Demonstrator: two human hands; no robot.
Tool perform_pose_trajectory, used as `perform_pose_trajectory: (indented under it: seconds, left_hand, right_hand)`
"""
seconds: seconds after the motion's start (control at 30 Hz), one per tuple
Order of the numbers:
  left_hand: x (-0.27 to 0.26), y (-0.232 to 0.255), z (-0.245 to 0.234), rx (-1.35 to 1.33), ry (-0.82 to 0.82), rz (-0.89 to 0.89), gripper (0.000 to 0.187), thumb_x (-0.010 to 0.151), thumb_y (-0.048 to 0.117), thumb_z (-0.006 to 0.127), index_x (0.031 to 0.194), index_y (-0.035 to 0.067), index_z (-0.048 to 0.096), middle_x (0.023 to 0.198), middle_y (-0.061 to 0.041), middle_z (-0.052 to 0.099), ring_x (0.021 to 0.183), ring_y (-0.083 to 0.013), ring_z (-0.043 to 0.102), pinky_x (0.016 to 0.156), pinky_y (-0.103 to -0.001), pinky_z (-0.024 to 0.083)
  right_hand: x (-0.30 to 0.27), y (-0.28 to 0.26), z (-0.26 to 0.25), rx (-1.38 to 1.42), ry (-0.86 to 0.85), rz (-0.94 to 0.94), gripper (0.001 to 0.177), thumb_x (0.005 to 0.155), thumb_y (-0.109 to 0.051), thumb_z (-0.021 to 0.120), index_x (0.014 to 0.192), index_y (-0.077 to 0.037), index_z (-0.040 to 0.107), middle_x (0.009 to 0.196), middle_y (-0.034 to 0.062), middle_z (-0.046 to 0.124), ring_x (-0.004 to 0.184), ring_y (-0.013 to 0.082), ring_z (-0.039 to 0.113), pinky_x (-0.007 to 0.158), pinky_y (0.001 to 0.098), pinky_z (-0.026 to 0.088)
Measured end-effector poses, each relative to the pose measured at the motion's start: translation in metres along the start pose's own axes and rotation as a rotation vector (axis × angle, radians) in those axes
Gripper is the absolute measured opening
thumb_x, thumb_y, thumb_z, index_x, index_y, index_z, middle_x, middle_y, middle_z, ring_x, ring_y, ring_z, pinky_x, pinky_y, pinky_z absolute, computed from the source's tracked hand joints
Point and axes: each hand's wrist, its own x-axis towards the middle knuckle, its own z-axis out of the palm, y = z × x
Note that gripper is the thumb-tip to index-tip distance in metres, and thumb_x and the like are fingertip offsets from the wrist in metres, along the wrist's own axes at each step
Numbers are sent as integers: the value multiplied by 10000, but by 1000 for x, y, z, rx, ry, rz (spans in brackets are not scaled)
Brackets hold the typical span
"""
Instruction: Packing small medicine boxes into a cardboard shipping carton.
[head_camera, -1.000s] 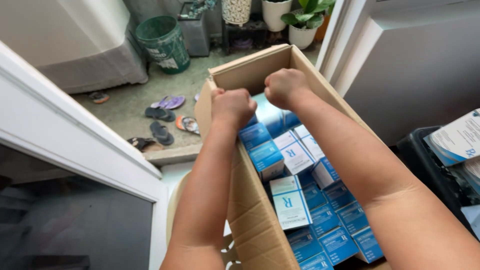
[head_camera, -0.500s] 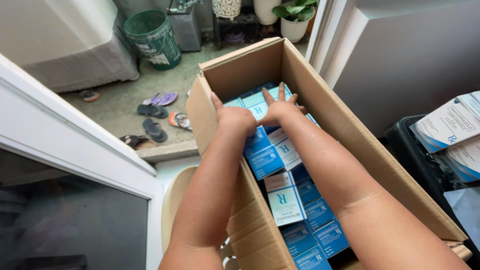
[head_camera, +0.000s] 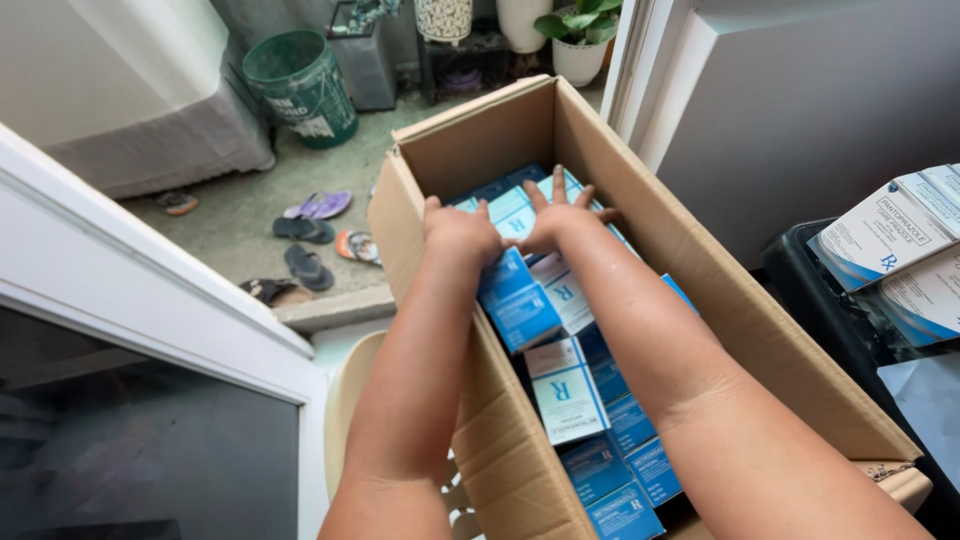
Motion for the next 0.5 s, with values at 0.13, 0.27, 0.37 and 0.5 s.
perform_pose_trajectory:
  seconds: [0.13,0.27,0.37,0.5]
  left_hand:
    - [-8,-2,-15,-6,-199,77,1040,868,843,547,1594,139,301,1439,-149,562,1354,-260,515,1170,-479,204]
    - [8,-1,6,-16,-134,39,812,909,647,596,1544,158,459,1409,-93,651,1322,-225,595,1171,-470,268]
    - [16,-2,33,43,-96,48,538,979,482,571,1457,234,595,1478,-63,619,1368,-215,576,1182,-485,283]
    - [47,13,43,171,-121,57,698,963,646,477,1504,212,402,1634,-103,324,1483,-269,323,1171,-469,194]
  right_hand:
    - [-8,5,-4,11,35,-5,1236,673,-659,824,1623,-451,61,1719,45,-207,1548,534,3,1087,854,203]
    - [24,30,-15,98,131,-83,1035,723,-538,809,1604,-413,281,1747,68,-12,1561,517,117,1149,763,247]
    - [63,47,-11,193,202,-190,872,763,-511,749,1570,-376,449,1754,100,159,1583,456,228,1218,631,310]
    - [55,55,-9,263,155,-260,1072,709,-665,786,1611,-330,313,1717,209,130,1537,453,259,1220,511,320]
